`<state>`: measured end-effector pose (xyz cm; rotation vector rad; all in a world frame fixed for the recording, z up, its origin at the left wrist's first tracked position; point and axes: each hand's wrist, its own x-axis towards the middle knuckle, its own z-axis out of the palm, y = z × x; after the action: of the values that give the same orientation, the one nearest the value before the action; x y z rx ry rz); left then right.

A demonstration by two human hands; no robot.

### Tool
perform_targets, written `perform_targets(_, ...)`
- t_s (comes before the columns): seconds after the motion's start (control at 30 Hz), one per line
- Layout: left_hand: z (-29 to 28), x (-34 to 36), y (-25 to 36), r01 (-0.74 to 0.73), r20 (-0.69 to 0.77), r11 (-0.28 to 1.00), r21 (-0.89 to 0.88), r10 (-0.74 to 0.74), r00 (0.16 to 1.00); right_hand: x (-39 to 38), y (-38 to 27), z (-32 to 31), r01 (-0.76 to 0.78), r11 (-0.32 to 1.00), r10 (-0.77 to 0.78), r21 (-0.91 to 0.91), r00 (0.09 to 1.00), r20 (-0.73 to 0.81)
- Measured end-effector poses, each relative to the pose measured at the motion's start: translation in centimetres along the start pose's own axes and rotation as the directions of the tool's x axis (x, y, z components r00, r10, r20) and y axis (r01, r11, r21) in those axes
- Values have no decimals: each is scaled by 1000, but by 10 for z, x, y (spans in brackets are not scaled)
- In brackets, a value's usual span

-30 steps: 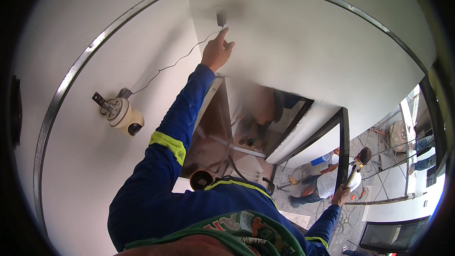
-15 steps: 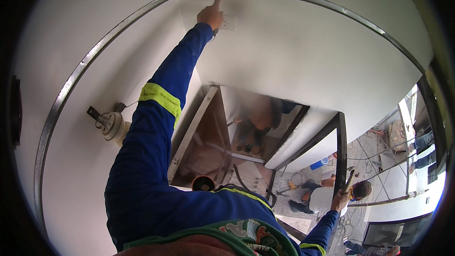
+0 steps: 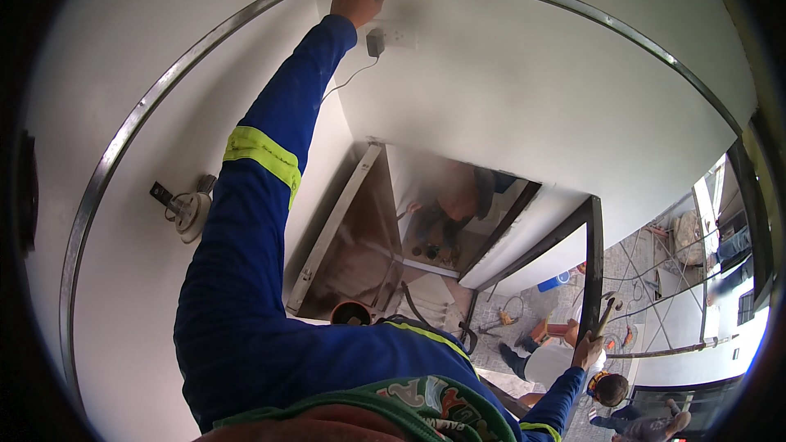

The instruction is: The person uses a hammer to secure a metal trim strip along the ceiling edge. They repeatedly tap the trim into place while holding it with the other hand. Another person is visible below, assisting with a metal frame.

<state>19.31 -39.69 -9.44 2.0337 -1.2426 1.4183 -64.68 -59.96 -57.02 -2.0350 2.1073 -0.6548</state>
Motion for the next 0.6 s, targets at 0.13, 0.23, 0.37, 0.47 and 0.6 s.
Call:
perform_targets(0.13, 8, 7, 2, -14, 87, 999, 33, 11, 996, 0, -1, 1, 4, 1000, -3, -19, 1000, 12)
perform_targets(0.23, 14, 8, 6, 3, 62, 998, 66, -7, 998, -2, -3, -1, 3, 1000, -3, -10, 1000, -11)
perform_targets(0.37, 21, 3, 6, -49, -27, 996, 80, 51, 998, -5, -7, -5, -18, 1000, 18, 10, 1000, 1)
perform_targets(0.47, 25, 4, 6, -29, -14, 998, 49, 30, 999, -6, -8, -5, -27, 1000, 27, 10, 1000, 11)
perform_targets(0.6, 27, 9, 7, -31, 35, 994, 109, 28, 999, -1, -5, 1, -27, 999, 28, 36, 999, -23)
